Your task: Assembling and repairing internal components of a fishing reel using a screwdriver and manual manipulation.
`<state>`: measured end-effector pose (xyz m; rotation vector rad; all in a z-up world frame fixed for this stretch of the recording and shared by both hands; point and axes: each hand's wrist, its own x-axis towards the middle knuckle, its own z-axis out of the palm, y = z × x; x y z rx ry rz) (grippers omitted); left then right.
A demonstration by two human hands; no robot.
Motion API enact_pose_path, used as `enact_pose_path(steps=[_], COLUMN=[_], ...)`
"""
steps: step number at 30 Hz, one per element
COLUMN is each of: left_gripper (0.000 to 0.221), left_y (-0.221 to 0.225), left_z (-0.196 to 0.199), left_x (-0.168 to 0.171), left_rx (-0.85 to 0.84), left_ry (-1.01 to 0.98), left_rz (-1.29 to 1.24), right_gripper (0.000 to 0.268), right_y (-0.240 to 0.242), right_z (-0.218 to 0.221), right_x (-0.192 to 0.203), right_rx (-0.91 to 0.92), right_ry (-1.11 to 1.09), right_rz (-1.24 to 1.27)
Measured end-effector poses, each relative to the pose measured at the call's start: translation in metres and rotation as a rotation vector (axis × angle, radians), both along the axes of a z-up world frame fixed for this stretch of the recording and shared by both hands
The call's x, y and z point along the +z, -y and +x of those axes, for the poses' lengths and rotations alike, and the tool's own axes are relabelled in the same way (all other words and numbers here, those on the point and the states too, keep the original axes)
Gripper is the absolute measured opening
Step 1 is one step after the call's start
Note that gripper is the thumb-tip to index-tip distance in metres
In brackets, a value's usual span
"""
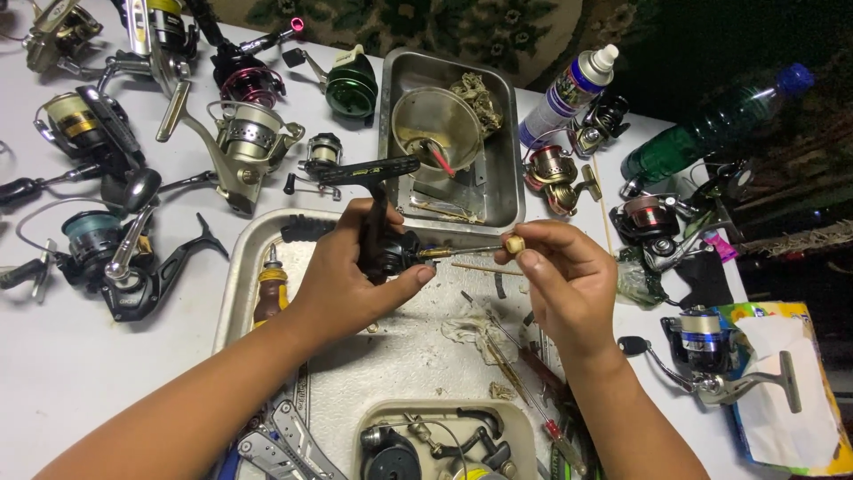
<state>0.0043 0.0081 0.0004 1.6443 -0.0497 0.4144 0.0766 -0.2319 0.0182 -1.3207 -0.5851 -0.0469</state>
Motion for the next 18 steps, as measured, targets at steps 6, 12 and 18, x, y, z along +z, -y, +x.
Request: enact_pose_path(steps=[6, 12, 18], left_gripper=[0.054, 0.055, 0.054], left_y=[0.001, 0.008, 0.010], left_z=[-0.002, -0.003, -0.004], left_x=[0.007, 0.006, 0.002], left_rx=[0.001, -0.004, -0.018], left_ry=[0.061, 0.092, 0.106], left_rz=[0.056, 0.091, 0.087], right_gripper=[0.025, 0.036, 0.046], right_y=[0.001, -0.003, -0.015], right_z=[-0.009, -0.010, -0.019], right_x=[0.011, 0.012, 0.011], right_rx=[-0.012, 0.016, 0.016], right_ry=[0.178, 0.279, 0.257], right_rz=[-0.251, -0.311, -0.340])
